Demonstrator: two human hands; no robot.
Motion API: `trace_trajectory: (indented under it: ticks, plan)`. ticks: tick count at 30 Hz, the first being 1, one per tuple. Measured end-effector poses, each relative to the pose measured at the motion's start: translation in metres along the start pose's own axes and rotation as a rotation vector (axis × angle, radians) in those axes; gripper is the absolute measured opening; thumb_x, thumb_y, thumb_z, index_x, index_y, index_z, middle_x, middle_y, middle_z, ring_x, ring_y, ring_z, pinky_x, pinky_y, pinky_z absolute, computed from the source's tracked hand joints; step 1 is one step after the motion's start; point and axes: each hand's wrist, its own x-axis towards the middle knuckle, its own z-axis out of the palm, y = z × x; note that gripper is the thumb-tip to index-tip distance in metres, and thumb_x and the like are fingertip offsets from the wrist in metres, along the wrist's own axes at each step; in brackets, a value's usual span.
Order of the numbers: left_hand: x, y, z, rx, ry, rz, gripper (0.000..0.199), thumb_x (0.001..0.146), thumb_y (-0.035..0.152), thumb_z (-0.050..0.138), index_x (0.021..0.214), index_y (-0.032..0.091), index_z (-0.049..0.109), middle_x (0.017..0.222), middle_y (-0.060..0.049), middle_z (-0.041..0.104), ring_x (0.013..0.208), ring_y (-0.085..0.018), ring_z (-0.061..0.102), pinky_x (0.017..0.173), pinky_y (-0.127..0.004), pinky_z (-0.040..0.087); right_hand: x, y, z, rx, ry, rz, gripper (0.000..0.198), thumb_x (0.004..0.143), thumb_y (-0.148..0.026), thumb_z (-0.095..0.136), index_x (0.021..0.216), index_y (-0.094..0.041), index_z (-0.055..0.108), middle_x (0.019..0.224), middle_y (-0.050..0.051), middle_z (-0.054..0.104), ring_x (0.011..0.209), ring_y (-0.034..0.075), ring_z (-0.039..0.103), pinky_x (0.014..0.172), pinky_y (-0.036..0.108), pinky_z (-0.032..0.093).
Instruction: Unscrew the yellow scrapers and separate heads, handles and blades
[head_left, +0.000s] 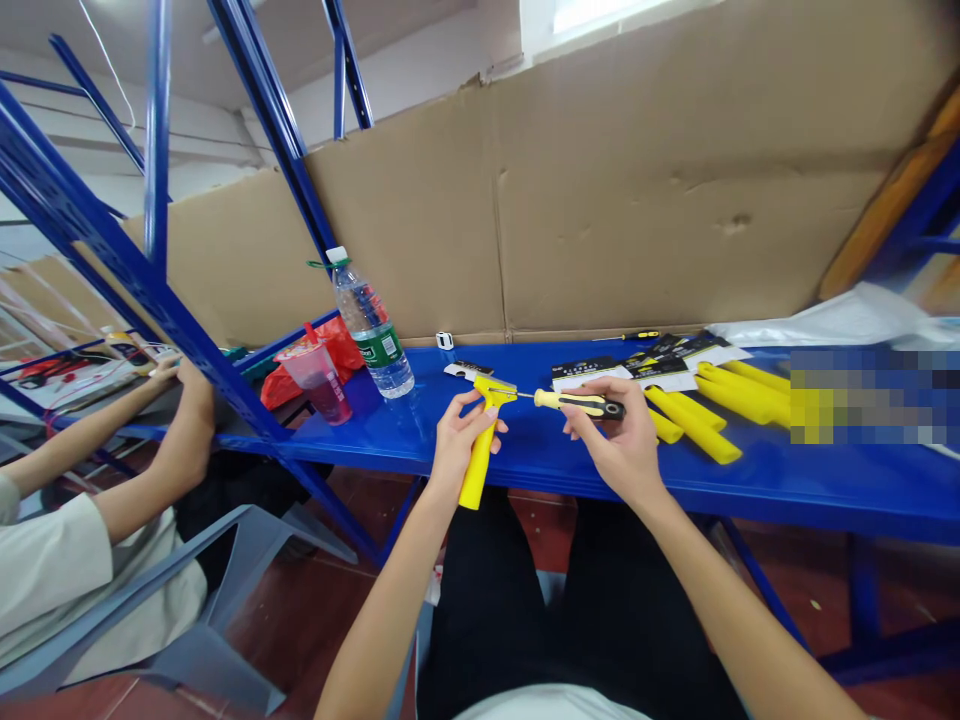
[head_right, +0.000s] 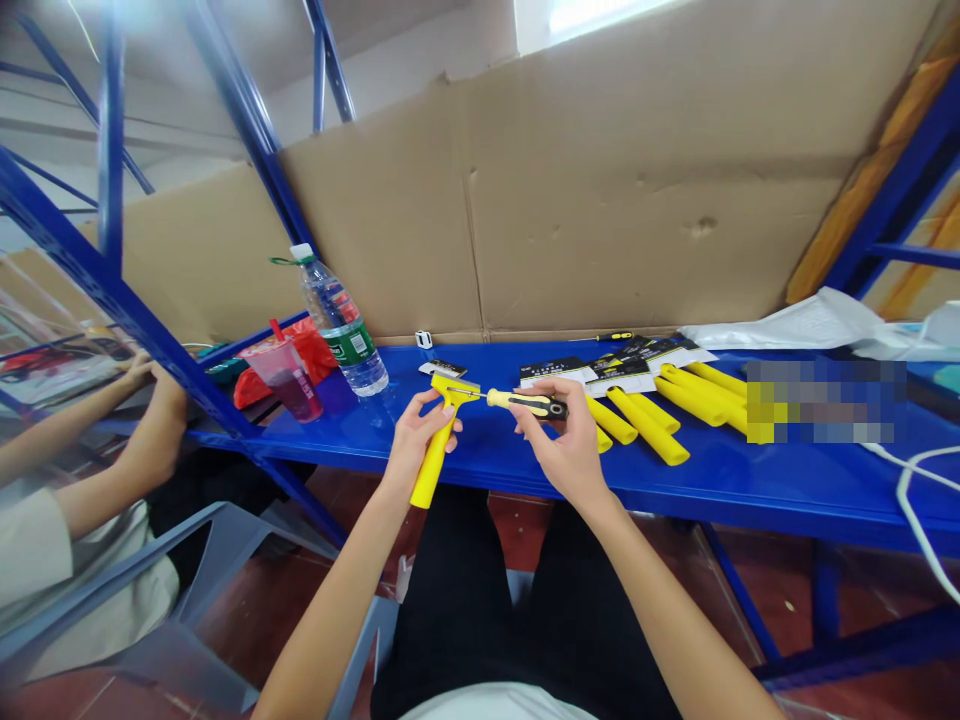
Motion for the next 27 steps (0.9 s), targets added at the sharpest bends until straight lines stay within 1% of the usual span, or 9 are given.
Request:
trace_trajectory:
  ticks: [2,7,10,14,16,19,22,24,27]
  plan:
    - [0.0001,0.0003,0.0003,-0.005,-0.001,-0.004,0.068,0.071,0.041,0.106,0.118,0.02,0.062,0.096,-0.006,0.079,0.07,-0.016,0.073,0.05,-0.023,0.049,0.001,0.0014,-0.0004,0.013,0.031,0.015,0.037,0.098,-0.042,0.088,0.12,-0.029,0.061,0.104,0.0,0.076,0.064,0.016,0.074,0.055,0.032,0.066]
    - [-0.0002,0.0017,0.0002,-0.02,-0.016,-0.016,0.067,0.07,0.04,0.107,0.116,0.02,0.062,0.091,-0.005,0.078,0.066,-0.017,0.072,0.049,-0.023,0.049,-0.001,-0.0035,-0.0005,0.066,-0.052,-0.036,0.037,0.102,-0.041,0.083,0.128,-0.031,0.058,0.131,0.007,0.073,0.081,0.019,0.081,0.058,0.033,0.067]
    - [-0.0005,0.0027,-0.0001,-0.037,-0.013,-0.01,0.067,0.071,0.039,0.106,0.116,0.02,0.062,0.089,-0.005,0.078,0.065,-0.017,0.073,0.049,-0.022,0.048,-0.0023,-0.0045,0.0002,0.038,-0.057,-0.036,0.035,0.101,-0.04,0.085,0.123,-0.029,0.059,0.125,0.007,0.077,0.077,0.019,0.08,0.058,0.034,0.068]
    - [-0.0009,0.0003,0.0008,-0.03,-0.024,0.008,0.064,0.072,0.04,0.105,0.116,0.019,0.064,0.094,-0.007,0.079,0.068,-0.018,0.074,0.049,-0.023,0.051,-0.0001,0.0,-0.0003,0.001,0.018,0.003,0.031,0.102,-0.042,0.083,0.119,-0.029,0.06,0.113,0.005,0.078,0.066,0.016,0.074,0.054,0.031,0.065]
    - [-0.0009,-0.002,0.0008,-0.022,-0.027,0.022,0.063,0.073,0.04,0.105,0.115,0.019,0.064,0.099,-0.008,0.08,0.07,-0.019,0.075,0.049,-0.024,0.052,0.0006,0.0013,-0.0009,0.027,0.012,-0.01,0.031,0.104,-0.042,0.081,0.122,-0.03,0.059,0.116,0.005,0.075,0.07,0.017,0.076,0.054,0.031,0.065]
    - [0.0,-0.0046,-0.0014,-0.028,-0.023,0.037,0.063,0.074,0.04,0.104,0.117,0.02,0.062,0.097,-0.007,0.081,0.069,-0.018,0.075,0.049,-0.023,0.052,-0.0005,0.0011,-0.0007,0.066,-0.058,-0.03,0.035,0.105,-0.04,0.08,0.129,-0.032,0.057,0.129,0.007,0.073,0.082,0.02,0.08,0.058,0.034,0.067]
    - [0.0008,-0.0048,-0.0042,-0.04,-0.025,0.02,0.063,0.076,0.039,0.103,0.119,0.021,0.061,0.091,-0.005,0.079,0.066,-0.016,0.073,0.051,-0.023,0.051,-0.0015,0.0006,0.0008,0.075,-0.089,-0.012,0.037,0.104,-0.039,0.082,0.13,-0.032,0.056,0.128,0.007,0.076,0.083,0.021,0.081,0.059,0.034,0.067]
    - [0.0005,-0.0042,-0.0042,-0.042,-0.031,0.016,0.063,0.076,0.039,0.103,0.12,0.021,0.061,0.092,-0.006,0.079,0.066,-0.016,0.073,0.051,-0.023,0.051,-0.0007,0.0003,0.0019,0.072,-0.052,0.001,0.035,0.103,-0.041,0.083,0.125,-0.03,0.058,0.123,0.006,0.079,0.077,0.019,0.08,0.057,0.032,0.066]
    - [-0.0011,-0.0037,-0.0014,-0.033,-0.042,0.04,0.062,0.076,0.04,0.104,0.118,0.02,0.062,0.1,-0.008,0.08,0.069,-0.017,0.074,0.051,-0.023,0.052,0.0019,-0.0013,0.0027,0.056,0.042,-0.001,0.032,0.102,-0.043,0.084,0.116,-0.028,0.06,0.113,0.005,0.08,0.067,0.016,0.075,0.054,0.03,0.064]
